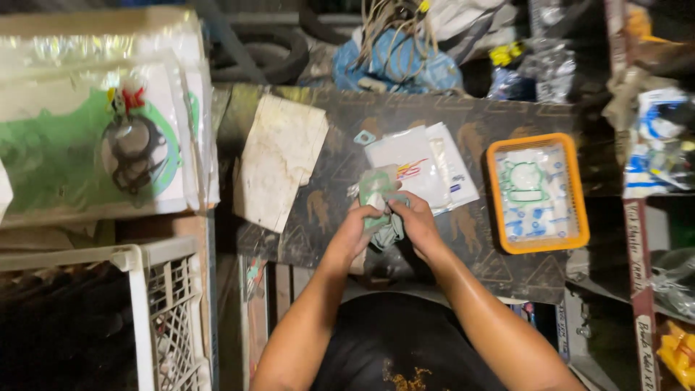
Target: Inspecting and cleaning various motorcycle engine gaskets at a workbench.
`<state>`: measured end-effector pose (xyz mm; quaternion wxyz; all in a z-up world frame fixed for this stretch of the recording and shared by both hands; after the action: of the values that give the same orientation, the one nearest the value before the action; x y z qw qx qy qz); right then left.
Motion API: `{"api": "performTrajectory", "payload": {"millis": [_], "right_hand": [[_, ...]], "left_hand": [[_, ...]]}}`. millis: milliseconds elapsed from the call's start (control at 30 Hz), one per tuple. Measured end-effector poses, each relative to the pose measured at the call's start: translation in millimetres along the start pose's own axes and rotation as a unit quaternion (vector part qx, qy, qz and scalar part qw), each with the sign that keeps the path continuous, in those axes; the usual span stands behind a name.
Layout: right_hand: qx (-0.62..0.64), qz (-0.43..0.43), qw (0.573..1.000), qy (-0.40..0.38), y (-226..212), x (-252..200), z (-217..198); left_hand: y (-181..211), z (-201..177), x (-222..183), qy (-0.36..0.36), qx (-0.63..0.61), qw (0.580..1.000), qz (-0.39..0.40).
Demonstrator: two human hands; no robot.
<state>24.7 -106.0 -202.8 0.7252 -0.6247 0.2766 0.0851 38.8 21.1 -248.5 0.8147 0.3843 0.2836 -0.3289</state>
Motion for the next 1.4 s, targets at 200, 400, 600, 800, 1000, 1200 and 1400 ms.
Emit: {"api": "performTrajectory", "payload": {"millis": [200,400,600,800,1000,1200,1400], "right_hand": [[0.066,-0.009,0.998,0.016,-52,-16,-38],[0.422,-0.083,0.902,0.037,-139,-34,-85],[-0.252,-0.309,0.909,-0.122,-134,-112,2],[-0.374,-0.421,0.826,-0.028,-129,-91,-36],[-0.277,-0.427,0.856,0.089,-144,-81,-68],[-0.288,-0.413,0.864,-0.022,-136,-90,-58],[-0.374,-0.440,0.791,-0.202,-144,-115,-28]], "left_hand": [[3,26,-9,-0.040,0.033,0.998,0.031],[44,86,-53,-0.139,-0.081,0.982,0.094],[42,152,-67,-0.296,-0.172,0.932,0.116],[31,162,-85,-0.019,-0.136,0.987,0.077],[-25,167,-69,-0.022,-0.134,0.986,0.096],[-28,185,-76,-0.019,-0.122,0.986,0.117],[47,206,-121,-0.037,-0.164,0.975,0.145]]}}
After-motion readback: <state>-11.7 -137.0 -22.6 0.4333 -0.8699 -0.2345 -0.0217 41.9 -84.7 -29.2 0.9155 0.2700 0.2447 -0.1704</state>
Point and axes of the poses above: each hand's wrist, its own x-axis towards the middle knuckle, its own z-axis out of the palm, y = z × x, the point moved 8 cm from there along x, towards the middle knuckle, and after that the axes turned 1 degree about y, right-handed, at the moved point
